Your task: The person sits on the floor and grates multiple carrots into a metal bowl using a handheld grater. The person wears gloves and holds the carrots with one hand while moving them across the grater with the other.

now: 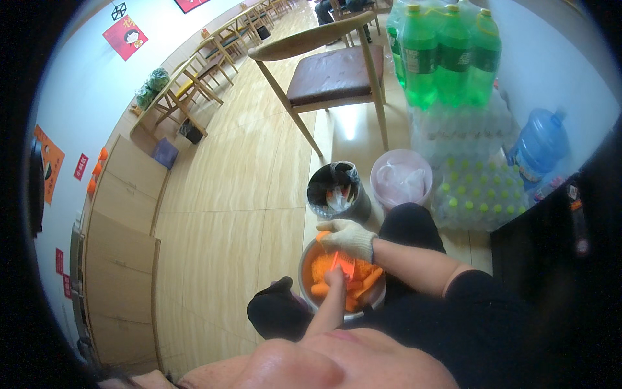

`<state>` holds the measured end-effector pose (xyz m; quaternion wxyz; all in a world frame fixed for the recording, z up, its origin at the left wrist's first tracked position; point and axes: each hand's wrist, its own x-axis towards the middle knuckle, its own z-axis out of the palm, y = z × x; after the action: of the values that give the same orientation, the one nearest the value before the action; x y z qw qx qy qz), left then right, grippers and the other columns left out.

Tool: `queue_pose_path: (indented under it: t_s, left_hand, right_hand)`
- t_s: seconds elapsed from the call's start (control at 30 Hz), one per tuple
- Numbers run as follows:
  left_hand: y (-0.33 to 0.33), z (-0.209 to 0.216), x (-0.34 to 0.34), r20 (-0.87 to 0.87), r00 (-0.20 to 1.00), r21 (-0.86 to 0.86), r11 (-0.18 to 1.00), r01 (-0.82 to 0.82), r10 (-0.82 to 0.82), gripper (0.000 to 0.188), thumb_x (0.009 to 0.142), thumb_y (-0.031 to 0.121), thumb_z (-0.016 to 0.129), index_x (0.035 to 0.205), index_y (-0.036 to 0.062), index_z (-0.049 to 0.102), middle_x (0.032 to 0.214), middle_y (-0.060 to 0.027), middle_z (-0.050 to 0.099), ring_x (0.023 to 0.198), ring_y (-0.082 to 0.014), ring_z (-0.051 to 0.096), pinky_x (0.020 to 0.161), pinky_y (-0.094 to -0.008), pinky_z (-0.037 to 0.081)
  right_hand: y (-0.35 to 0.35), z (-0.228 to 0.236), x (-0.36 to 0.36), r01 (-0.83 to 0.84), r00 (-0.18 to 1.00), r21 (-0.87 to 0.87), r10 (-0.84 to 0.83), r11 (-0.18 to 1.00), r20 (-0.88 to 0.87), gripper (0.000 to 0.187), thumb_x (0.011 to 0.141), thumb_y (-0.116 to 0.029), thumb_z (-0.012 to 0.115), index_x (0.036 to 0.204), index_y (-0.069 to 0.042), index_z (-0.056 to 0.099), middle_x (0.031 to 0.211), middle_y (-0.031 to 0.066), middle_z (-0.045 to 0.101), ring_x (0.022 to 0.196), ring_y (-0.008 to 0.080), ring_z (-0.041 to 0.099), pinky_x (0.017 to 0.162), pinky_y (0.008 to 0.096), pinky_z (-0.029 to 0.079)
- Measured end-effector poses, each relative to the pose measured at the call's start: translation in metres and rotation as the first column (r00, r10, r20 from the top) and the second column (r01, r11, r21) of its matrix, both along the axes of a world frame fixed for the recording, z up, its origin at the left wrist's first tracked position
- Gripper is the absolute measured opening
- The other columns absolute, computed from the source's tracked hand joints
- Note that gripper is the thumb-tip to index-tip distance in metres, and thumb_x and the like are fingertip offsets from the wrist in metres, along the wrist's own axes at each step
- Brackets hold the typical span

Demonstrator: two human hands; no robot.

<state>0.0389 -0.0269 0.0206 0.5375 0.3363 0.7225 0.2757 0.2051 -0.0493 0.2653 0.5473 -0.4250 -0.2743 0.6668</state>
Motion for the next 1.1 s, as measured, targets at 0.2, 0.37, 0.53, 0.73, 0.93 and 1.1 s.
queue_pose_path:
  t_s: [0.2, 0.37, 0.53, 0.73, 0.93, 1.1]
  left_hand:
    - [-0.001, 0.004, 0.0, -0.019, 1.0, -0.006, 1.0, 0.021, -0.021, 0.02, 0.087, 0.016, 0.062, 0.078, -0.0005, 0.055, 0.057, -0.0104, 0.056, 0.04, -0.02, 0.054, 0.036, -0.0333, 0.045]
    - [0.001, 0.012, 0.0, -0.067, 0.996, -0.07, 0.996, 0.059, -0.064, 0.022, 0.087, 0.018, 0.062, 0.076, -0.0013, 0.057, 0.058, -0.012, 0.058, 0.042, -0.0211, 0.057, 0.038, -0.0339, 0.047]
    - [0.003, 0.013, 0.0, -0.098, 0.992, -0.061, 0.996, 0.069, -0.075, 0.022, 0.087, 0.018, 0.063, 0.078, -0.0016, 0.059, 0.061, -0.0127, 0.06, 0.043, -0.0214, 0.058, 0.039, -0.0347, 0.048]
    - [0.004, 0.005, 0.001, -0.108, 0.991, -0.033, 0.997, 0.07, -0.074, 0.022, 0.088, 0.018, 0.063, 0.08, -0.0028, 0.06, 0.062, -0.0127, 0.061, 0.043, -0.0214, 0.058, 0.039, -0.0344, 0.049]
    - [0.005, 0.006, 0.002, -0.111, 0.992, -0.047, 0.997, 0.059, -0.064, 0.025, 0.089, 0.019, 0.064, 0.079, -0.0034, 0.06, 0.06, -0.0124, 0.06, 0.041, -0.0209, 0.058, 0.037, -0.0353, 0.049]
    - [0.005, 0.007, 0.001, -0.104, 0.993, -0.028, 0.998, 0.059, -0.062, 0.026, 0.088, 0.019, 0.065, 0.077, -0.0029, 0.059, 0.06, -0.0122, 0.06, 0.042, -0.0215, 0.059, 0.036, -0.0353, 0.048]
  right_hand:
    - [0.002, -0.001, -0.003, -0.007, 1.0, -0.018, 0.006, 1.0, -0.006, 0.05, 0.087, -0.006, 0.065, 0.132, 0.004, 0.047, 0.103, 0.0099, 0.062, 0.082, 0.0156, 0.062, 0.075, 0.0282, 0.053]
    - [0.002, 0.001, -0.004, -0.016, 0.999, -0.038, 0.014, 0.999, -0.041, 0.046, 0.089, -0.007, 0.064, 0.131, 0.003, 0.048, 0.103, 0.0086, 0.063, 0.081, 0.0146, 0.062, 0.074, 0.0277, 0.053]
    - [0.0, 0.006, -0.005, -0.027, 1.0, -0.034, 0.027, 0.999, -0.007, 0.046, 0.088, -0.011, 0.065, 0.129, 0.003, 0.051, 0.103, 0.0094, 0.062, 0.084, 0.0151, 0.06, 0.075, 0.0274, 0.051]
    - [0.0, 0.01, -0.007, -0.019, 1.0, -0.056, 0.019, 0.998, 0.005, 0.044, 0.089, -0.01, 0.063, 0.129, 0.003, 0.051, 0.103, 0.0097, 0.061, 0.084, 0.0152, 0.059, 0.076, 0.0273, 0.05]
    - [0.0, 0.009, -0.007, 0.001, 0.998, -0.061, -0.005, 0.998, -0.064, 0.04, 0.092, -0.013, 0.06, 0.128, 0.003, 0.052, 0.1, 0.0085, 0.062, 0.081, 0.0148, 0.059, 0.072, 0.0269, 0.05]
    - [0.0, 0.007, -0.007, 0.016, 0.998, -0.069, -0.02, 0.997, -0.053, 0.042, 0.091, -0.015, 0.062, 0.127, 0.003, 0.052, 0.099, 0.0087, 0.062, 0.081, 0.0156, 0.059, 0.071, 0.0276, 0.051]
